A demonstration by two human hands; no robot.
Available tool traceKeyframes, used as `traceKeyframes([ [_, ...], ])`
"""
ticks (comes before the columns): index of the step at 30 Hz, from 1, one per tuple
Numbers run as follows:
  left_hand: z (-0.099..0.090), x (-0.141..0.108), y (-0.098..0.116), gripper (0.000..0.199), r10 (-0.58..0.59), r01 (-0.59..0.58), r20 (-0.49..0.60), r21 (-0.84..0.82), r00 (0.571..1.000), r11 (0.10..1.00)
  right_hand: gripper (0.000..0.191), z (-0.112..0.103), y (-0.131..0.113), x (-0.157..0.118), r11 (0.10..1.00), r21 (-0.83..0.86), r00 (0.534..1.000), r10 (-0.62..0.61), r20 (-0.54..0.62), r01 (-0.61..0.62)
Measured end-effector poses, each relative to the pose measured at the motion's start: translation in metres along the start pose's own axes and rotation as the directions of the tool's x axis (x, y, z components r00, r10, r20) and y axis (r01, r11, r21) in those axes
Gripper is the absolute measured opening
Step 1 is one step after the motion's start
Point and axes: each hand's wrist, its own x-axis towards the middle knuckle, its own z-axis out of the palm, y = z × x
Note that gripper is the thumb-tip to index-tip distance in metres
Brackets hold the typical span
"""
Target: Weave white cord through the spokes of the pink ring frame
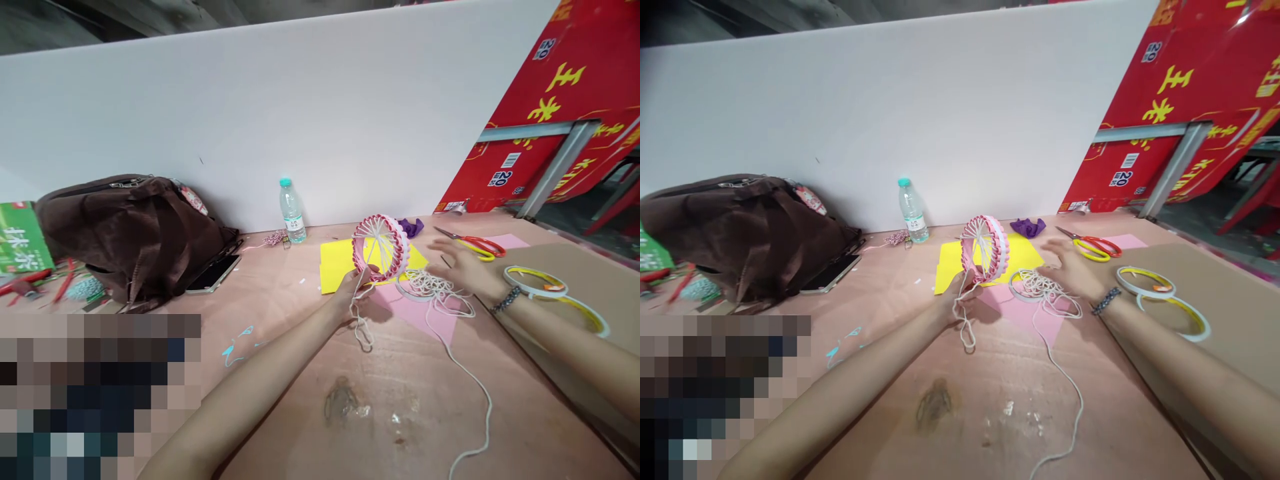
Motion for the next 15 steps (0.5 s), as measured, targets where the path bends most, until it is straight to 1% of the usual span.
traceKeyframes([
  [1,-0.001,0.0,0.0,0.043,-0.008,0.008,0.002,0.0,1.0,1.0,0.044,0.003,-0.021,-0.005,0.988,0.138,0.994,-0.084,0.074,0.073],
  [2,-0.001,0.0,0.0,0.042,-0.017,0.017,0.003,0.002,1.0,1.0,0.041,0.007,-0.042,-0.01,0.949,0.284,0.972,-0.183,0.144,0.137],
  [3,-0.002,0.0,0.0,0.041,-0.025,0.025,0.002,0.005,1.0,1.0,0.034,0.011,-0.061,-0.013,0.9,0.395,0.941,-0.278,0.193,0.184],
  [4,-0.003,0.0,0.0,0.041,-0.031,0.031,0.0,0.006,1.0,0.999,0.029,0.015,-0.077,-0.015,0.869,0.449,0.931,-0.316,0.18,0.208],
  [5,-0.003,0.0,0.0,0.041,-0.032,0.032,-0.002,0.007,0.999,0.999,0.023,0.019,-0.086,-0.015,0.853,0.465,0.932,-0.335,0.139,0.237],
  [6,-0.003,0.0,0.0,0.041,-0.03,0.03,-0.006,0.006,1.0,1.0,0.021,0.023,-0.089,-0.014,0.853,0.448,0.935,-0.342,0.091,0.268],
  [7,-0.003,0.0,0.0,0.042,-0.026,0.026,-0.008,0.005,1.0,1.0,0.02,0.027,-0.086,-0.011,0.868,0.401,0.941,-0.336,0.044,0.291],
  [8,-0.003,-0.001,0.001,0.043,-0.024,0.024,-0.007,0.004,1.0,1.0,0.02,0.031,-0.076,-0.007,0.89,0.341,0.946,-0.323,0.008,0.301],
  [9,-0.003,-0.001,0.0,0.044,-0.023,0.023,-0.005,0.003,1.0,1.0,0.02,0.034,-0.063,-0.002,0.913,0.279,0.952,-0.307,-0.014,0.299],
  [11,-0.002,-0.001,0.0,0.044,-0.025,0.025,0.003,0.002,1.0,1.0,0.02,0.035,-0.027,0.007,0.954,0.184,0.972,-0.232,-0.042,0.235],
  [13,-0.001,-0.001,-0.001,0.042,-0.025,0.025,0.009,0.0,1.0,1.0,0.021,0.028,0.009,0.015,0.977,0.138,0.984,-0.155,-0.084,0.166],
  [15,0.0,-0.001,-0.001,0.04,-0.021,0.021,0.01,-0.004,1.0,1.0,0.02,0.016,0.039,0.021,0.987,0.113,0.985,-0.102,-0.136,0.118],
])
